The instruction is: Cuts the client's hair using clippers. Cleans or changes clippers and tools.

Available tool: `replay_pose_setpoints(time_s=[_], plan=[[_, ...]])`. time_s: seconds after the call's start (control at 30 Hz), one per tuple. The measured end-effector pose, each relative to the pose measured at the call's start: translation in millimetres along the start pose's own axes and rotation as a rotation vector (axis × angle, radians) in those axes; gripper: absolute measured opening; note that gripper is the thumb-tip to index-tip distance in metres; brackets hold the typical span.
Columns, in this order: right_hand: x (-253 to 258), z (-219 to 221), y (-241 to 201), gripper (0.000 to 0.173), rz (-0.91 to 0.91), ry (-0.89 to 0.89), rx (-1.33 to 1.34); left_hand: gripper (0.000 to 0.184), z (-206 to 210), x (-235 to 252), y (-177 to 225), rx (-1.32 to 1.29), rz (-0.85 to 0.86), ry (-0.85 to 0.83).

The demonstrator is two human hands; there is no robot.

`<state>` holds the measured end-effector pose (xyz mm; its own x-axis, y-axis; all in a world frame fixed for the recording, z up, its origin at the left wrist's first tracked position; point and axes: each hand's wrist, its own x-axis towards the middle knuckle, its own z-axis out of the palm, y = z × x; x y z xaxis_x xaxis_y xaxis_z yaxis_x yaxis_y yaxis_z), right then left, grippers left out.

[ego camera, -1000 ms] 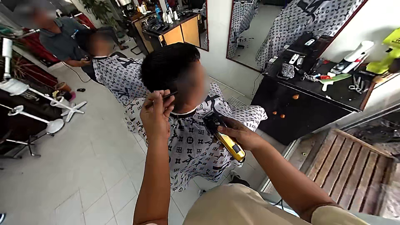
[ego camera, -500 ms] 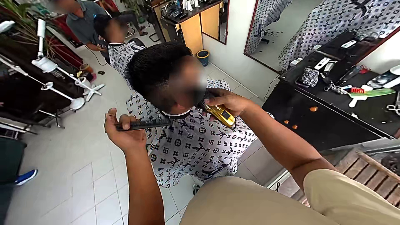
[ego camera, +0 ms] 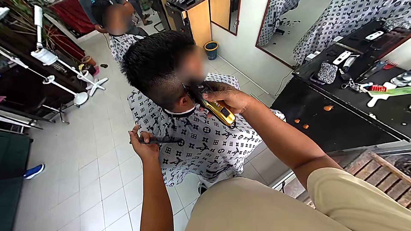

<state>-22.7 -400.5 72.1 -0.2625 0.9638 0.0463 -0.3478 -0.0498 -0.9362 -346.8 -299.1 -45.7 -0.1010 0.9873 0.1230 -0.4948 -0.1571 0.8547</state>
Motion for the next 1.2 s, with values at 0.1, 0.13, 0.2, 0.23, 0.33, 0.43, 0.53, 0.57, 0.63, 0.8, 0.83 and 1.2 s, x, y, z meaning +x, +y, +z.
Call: replay_pose_setpoints(time_s=[0.1, 0.13, 0.2, 0.23, 0.33, 0.43, 0.53, 0.57, 0.63, 0.8, 0.83, 1.2], plan=[[1.0, -2.0, -0.8, 0.031, 0.023, 0.001, 0.002, 0.059, -0.1, 1.1, -0.1, -0.006, 0.000, -0.011], [1.8, -2.6, -1.2, 0.031, 0.015, -0.010, 0.011, 0.059, -0.8, 1.2, -1.0, -0.005, 0.003, -0.020], [2.9, -2.2, -1.1, 0.031, -0.016, -0.016, 0.019, 0.058, -2.3, 0.8, -3.1, -0.005, 0.008, -0.038], [2.6, -1.6, -1.0, 0.031, -0.024, -0.013, 0.019, 0.058, -2.8, 0.1, -3.5, -0.009, 0.009, -0.041], [1.1, -3.2, -1.4, 0.029, 0.015, -0.010, 0.011, 0.059, -3.5, -0.1, -2.6, -0.032, 0.010, -0.049], [2.0, -2.7, -2.9, 0.027, 0.002, -0.004, 0.018, 0.060, -3.7, 0.1, -3.3, -0.046, 0.010, -0.044], [2.1, -2.0, -3.7, 0.029, -0.031, -0.003, 0.003, 0.059, -4.8, 1.1, -4.4, -0.044, 0.012, -0.048], [1.2, -3.6, -4.1, 0.030, -0.011, -0.003, -0.005, 0.059, -4.7, 1.4, -3.8, -0.036, 0.014, -0.050], [0.7, -6.4, -4.8, 0.030, 0.038, 0.004, -0.005, 0.060, -4.4, 1.1, -2.8, -0.016, 0.018, -0.052], [3.6, -2.4, -6.7, 0.026, -0.043, 0.004, 0.013, 0.060, -3.8, 0.3, -3.5, -0.030, 0.005, -0.039], [2.9, -3.4, -7.0, 0.027, -0.027, 0.006, 0.005, 0.060, -3.6, 0.3, -3.1, -0.036, 0.006, -0.041], [2.3, -4.2, -9.0, 0.027, 0.018, 0.005, -0.004, 0.059, -4.7, 0.2, -3.2, -0.050, 0.017, -0.059]])
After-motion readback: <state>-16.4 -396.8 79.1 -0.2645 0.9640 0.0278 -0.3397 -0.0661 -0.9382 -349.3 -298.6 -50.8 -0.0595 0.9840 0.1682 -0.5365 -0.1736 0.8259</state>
